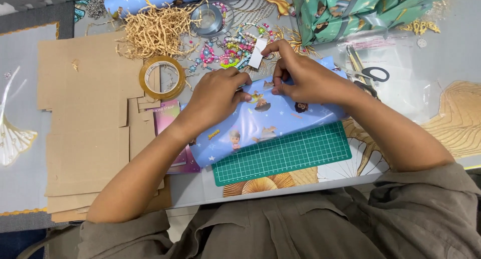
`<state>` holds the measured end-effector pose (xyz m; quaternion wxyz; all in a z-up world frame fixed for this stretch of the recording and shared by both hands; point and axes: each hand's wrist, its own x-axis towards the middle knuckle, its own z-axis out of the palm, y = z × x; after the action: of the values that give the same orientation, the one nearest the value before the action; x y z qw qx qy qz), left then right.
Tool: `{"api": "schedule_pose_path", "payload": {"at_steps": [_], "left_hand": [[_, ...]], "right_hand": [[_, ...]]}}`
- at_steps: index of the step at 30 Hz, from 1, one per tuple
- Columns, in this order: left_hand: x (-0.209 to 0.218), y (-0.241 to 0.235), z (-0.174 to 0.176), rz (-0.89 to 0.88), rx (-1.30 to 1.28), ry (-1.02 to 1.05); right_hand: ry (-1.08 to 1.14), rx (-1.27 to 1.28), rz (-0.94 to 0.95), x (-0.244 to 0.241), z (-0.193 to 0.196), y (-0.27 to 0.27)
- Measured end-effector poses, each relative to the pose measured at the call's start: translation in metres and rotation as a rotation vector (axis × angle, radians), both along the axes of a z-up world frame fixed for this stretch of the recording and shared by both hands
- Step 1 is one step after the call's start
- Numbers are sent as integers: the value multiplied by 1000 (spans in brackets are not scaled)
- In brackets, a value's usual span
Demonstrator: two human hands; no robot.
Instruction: The person wraps a small rectangular box with blue patterned wrapping paper on a green cutting mat. They fold the paper around the box, secure it with clear tape, and trim excess paper with scissors. The wrapped box is set aside on the table.
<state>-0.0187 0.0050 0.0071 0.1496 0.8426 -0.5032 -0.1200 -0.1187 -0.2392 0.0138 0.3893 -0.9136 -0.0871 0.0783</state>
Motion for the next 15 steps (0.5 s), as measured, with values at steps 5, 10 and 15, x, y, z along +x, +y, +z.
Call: {"api": "schedule_pose_path", "payload": {"at_steps": [5, 10, 15], "left_hand": [[1, -4, -17, 32, -62, -26], [-31, -4, -29, 90, -130, -270], [-121, -5, -45, 114, -52, -650]], "right_hand": [[-31, -64, 34, 3, 12, 1], [51, -2, 8, 7, 6, -5], [97, 11, -54, 6, 6, -4]]}}
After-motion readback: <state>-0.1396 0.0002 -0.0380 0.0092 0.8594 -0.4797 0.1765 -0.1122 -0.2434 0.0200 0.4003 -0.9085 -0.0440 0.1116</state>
